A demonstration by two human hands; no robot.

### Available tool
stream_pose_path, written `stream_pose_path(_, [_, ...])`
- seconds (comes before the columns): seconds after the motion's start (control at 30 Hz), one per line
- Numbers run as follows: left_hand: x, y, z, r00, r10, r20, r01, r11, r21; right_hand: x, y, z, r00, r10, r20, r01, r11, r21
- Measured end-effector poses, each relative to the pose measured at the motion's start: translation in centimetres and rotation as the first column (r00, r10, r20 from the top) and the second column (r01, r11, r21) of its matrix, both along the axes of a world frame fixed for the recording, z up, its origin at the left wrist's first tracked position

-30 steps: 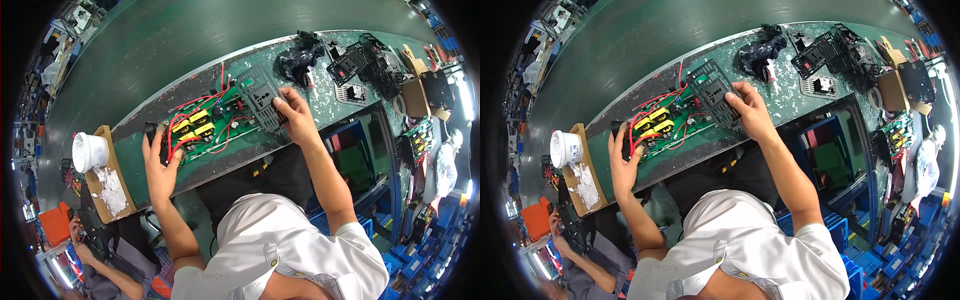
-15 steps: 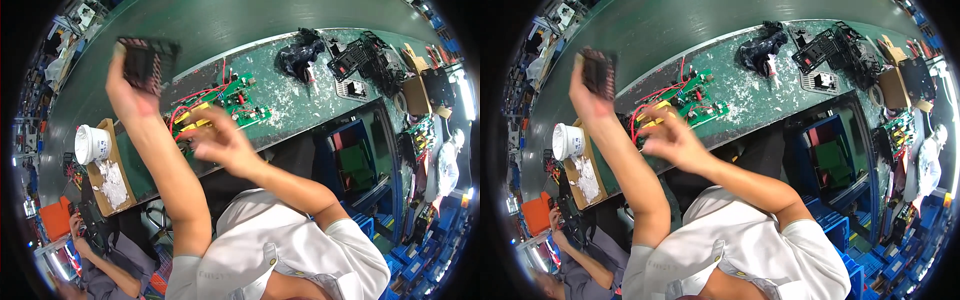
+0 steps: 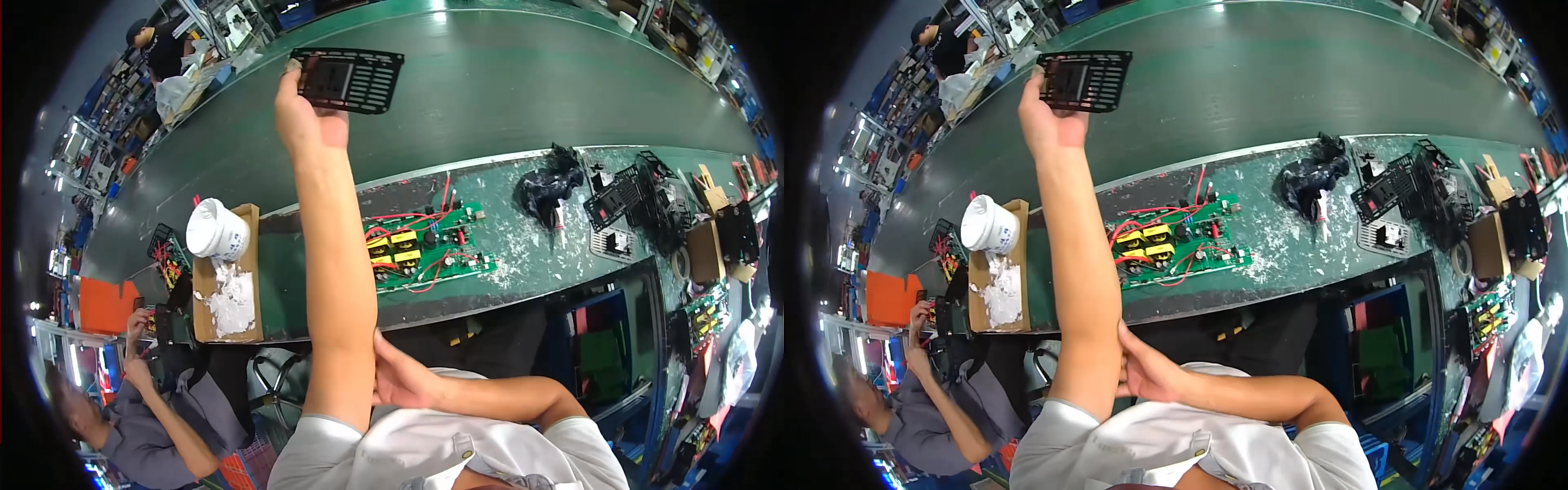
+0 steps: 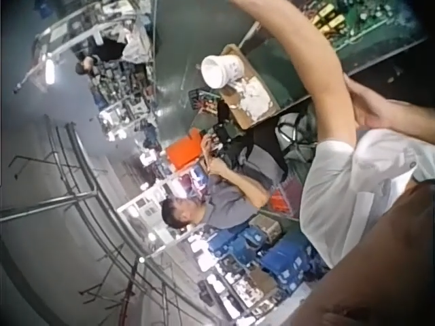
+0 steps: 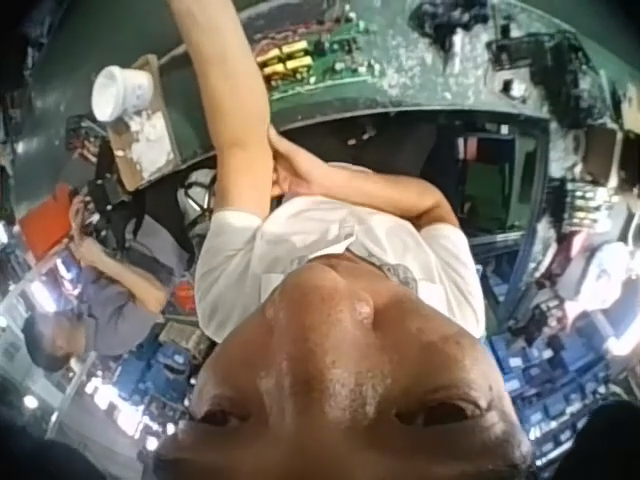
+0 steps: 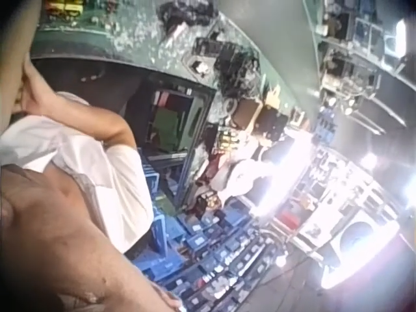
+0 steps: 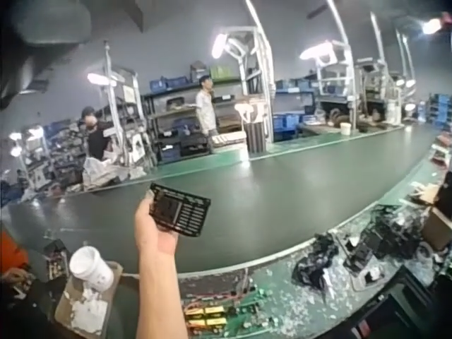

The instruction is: Assembling electronic components onto a circuit board and applying adhesive.

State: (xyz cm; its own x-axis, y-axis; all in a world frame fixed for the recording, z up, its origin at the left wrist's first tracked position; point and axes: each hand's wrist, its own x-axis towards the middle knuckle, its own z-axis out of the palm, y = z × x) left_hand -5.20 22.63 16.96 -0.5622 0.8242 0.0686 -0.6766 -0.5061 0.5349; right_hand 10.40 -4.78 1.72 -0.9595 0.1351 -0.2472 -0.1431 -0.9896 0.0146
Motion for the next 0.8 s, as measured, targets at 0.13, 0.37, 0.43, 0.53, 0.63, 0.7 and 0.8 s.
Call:
stream_pose_path(0.13, [1.8, -1.9, -1.5, 0.966, 0.096, -0.239, -0.05, 0.98, 0.193, 3.1, 0.4, 1.2, 0.949, 0.304, 0.079, -0.314, 0.914, 0.256])
stream_pose_path(0.37, [9.6, -11.5, -9.4, 0.179, 0.385, -0.906, 0.253, 0.872, 0.42, 9.6, 15.0, 2.6, 0.739, -0.656, -0.154, 0.669, 0.685, 0.29])
stream_pose_path(0.43, [10.0, -12.6, -10.9, -0.19, 0.463, -0.866, 0.37, 0.851, 0.374, 10.6, 15.7, 3.6, 0.723, -0.675, -0.148, 0.683, 0.666, 0.299])
stream_pose_path(0.53, [11.6, -17.1, -12.0, -0.264, 0.252, -0.931, 0.252, 0.95, 0.186, 12.7, 16.7, 2.2, 0.679, -0.73, -0.076, 0.646, 0.545, 0.534])
stream_pose_path(0.63, [11.1, -21.8, -13.9, 0.048, -0.161, -0.986, 0.391, 0.911, -0.13, 14.1, 16.7, 2.2, 0.591, -0.802, -0.09, 0.682, 0.436, 0.587])
stream_pose_path(0.7, [10.5, -24.9, -17.3, 0.127, -0.745, -0.655, 0.681, 0.546, -0.488, 14.3, 17.1, 1.9, 0.596, -0.8, -0.068, 0.64, 0.422, 0.642])
stream_pose_path(0.8, [10.0, -28.0, -24.5, -0.141, -0.887, -0.44, 0.572, 0.29, -0.767, 15.2, 16.9, 1.8, 0.554, -0.832, -0.001, 0.592, 0.394, 0.703])
